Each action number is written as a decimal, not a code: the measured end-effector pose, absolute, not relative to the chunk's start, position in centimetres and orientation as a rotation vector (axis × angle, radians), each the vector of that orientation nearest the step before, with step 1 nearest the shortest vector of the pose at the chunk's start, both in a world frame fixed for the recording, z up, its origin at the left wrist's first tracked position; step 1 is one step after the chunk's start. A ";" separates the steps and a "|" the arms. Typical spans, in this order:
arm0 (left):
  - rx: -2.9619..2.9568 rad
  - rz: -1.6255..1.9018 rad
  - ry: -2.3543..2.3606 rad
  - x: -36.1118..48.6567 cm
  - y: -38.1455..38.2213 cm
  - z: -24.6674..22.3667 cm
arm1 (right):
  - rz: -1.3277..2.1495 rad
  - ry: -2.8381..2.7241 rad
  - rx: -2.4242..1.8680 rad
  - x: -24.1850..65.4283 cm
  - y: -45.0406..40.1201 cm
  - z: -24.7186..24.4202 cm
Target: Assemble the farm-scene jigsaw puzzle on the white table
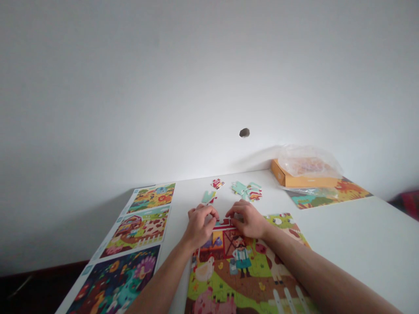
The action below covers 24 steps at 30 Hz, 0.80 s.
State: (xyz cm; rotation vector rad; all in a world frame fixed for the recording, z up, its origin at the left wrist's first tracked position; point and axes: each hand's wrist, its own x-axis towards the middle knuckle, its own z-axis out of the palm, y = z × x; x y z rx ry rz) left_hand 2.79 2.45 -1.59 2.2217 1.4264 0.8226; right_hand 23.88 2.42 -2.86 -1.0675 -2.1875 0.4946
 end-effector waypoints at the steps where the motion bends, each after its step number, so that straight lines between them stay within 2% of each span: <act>1: 2.219 0.823 1.425 2.8 2.5 -1.6 | 0.496 -2.190 -1.068 23.9 2.4 -2.9; 11: 2.457 0.577 1.419 3.3 1.6 -1.5 | 0.383 -2.394 -1.116 23.8 1.9 -2.4; 24: 2.311 0.637 1.582 3.5 2.8 -2.6 | 0.388 -2.265 -1.391 23.2 2.7 -3.7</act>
